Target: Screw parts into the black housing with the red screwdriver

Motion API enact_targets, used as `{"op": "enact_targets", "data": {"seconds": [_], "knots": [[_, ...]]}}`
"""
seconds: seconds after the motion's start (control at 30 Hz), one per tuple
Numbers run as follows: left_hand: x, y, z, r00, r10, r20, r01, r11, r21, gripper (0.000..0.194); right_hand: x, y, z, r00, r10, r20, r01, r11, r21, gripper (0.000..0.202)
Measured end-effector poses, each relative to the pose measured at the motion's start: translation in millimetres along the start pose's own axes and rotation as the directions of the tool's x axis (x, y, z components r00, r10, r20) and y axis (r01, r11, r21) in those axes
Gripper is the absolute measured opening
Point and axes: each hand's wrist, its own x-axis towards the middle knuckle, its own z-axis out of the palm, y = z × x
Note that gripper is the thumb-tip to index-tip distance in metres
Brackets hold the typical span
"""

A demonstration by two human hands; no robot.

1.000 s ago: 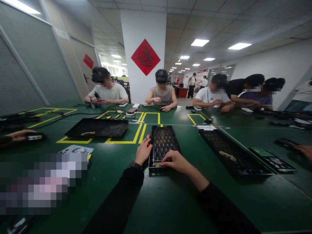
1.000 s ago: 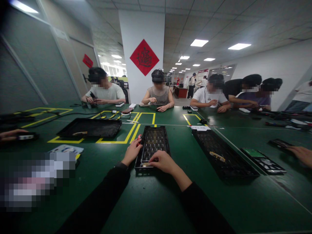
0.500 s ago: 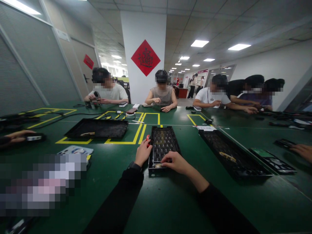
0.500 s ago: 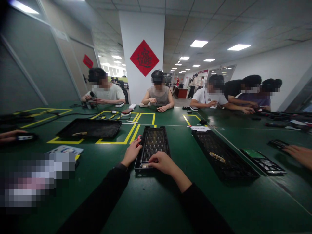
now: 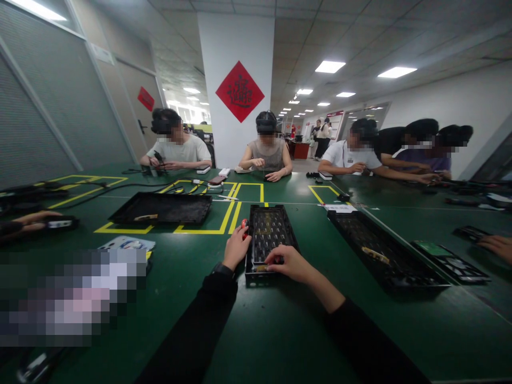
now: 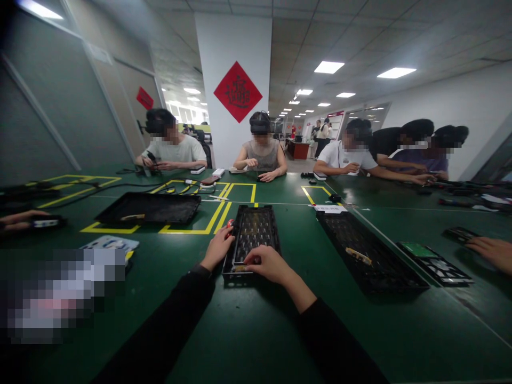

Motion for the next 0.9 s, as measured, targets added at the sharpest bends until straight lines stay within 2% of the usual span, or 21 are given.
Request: {"op": "enact_targets", "data": {"seconds": [0.27,0.57,0.9], "knots": [[-0.8,0.3,-0.3,1.0,0.006,-0.007,-0.006,1.0,-0.001,0.04,0.6,3.5,2.0,1.0,0.008,0.029,-0.008,1.0,-0.01,0.015],[-2.1,1.1,-0.7,1.0,0.014,-0.011,-0.014,1.0,0.009,0.039,-0.9,2.7,0.5,1.0,-0.002,-0.011,0.002,1.0,-0.015,0.015],[-1.3,1.3,-0.8,1.0,0.012,-0.013,-0.012,1.0,0.01,0.039,0.4,5.2,1.9,1.0,-0.017,0.024,0.017,1.0,-0.025,0.018]]}}
